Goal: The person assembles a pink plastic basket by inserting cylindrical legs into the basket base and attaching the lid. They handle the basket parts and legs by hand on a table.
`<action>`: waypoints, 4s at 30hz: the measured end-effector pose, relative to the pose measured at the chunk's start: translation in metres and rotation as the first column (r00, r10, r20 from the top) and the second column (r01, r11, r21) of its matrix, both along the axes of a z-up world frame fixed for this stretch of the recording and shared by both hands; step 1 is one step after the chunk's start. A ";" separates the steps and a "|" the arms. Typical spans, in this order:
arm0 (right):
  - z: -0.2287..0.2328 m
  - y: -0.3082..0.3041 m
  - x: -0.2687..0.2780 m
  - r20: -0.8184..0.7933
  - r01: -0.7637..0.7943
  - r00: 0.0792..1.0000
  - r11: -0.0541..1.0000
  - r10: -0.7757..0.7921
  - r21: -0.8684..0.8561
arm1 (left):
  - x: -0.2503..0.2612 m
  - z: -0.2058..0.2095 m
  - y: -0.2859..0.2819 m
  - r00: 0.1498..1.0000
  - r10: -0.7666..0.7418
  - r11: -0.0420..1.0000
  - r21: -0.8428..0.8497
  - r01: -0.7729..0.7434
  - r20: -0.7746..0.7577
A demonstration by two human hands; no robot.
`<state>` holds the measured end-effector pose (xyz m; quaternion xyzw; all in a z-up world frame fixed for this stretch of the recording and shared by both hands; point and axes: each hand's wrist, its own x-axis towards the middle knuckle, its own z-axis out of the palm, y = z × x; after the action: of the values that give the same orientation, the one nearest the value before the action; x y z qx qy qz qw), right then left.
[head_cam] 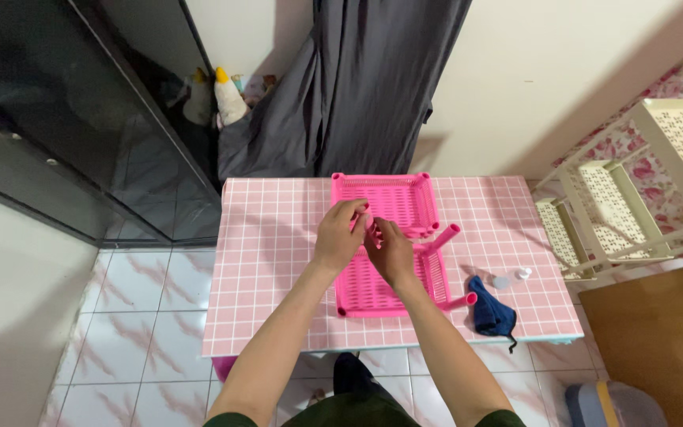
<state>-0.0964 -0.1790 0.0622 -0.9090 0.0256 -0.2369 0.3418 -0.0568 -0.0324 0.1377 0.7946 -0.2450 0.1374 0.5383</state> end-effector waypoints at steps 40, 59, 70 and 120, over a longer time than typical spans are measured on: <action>-0.108 0.046 -0.110 -0.420 -0.105 0.851 0.885 0.316 0.454 | -0.111 -0.258 0.057 0.268 -0.253 0.891 -0.332 -0.311 -0.930; -0.098 0.051 -0.119 -0.460 -0.181 0.805 0.892 0.376 0.413 | -0.112 -0.196 0.057 0.165 -0.253 0.940 -0.283 -0.192 -0.953; -0.141 0.037 -0.116 -0.416 -0.009 0.741 0.626 0.528 0.780 | -0.116 -0.196 0.057 0.221 -0.280 0.944 -0.309 -0.113 -0.934; -0.158 -0.084 -0.168 -0.560 0.184 0.822 0.885 0.100 0.428 | -0.125 -0.226 0.056 0.393 -0.164 0.974 -0.212 -0.082 -0.905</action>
<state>-0.2642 -0.2627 -0.0962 -0.8283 0.2026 0.0493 0.5201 -0.1818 0.0235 -0.0882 0.6666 0.0895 -0.3094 0.6722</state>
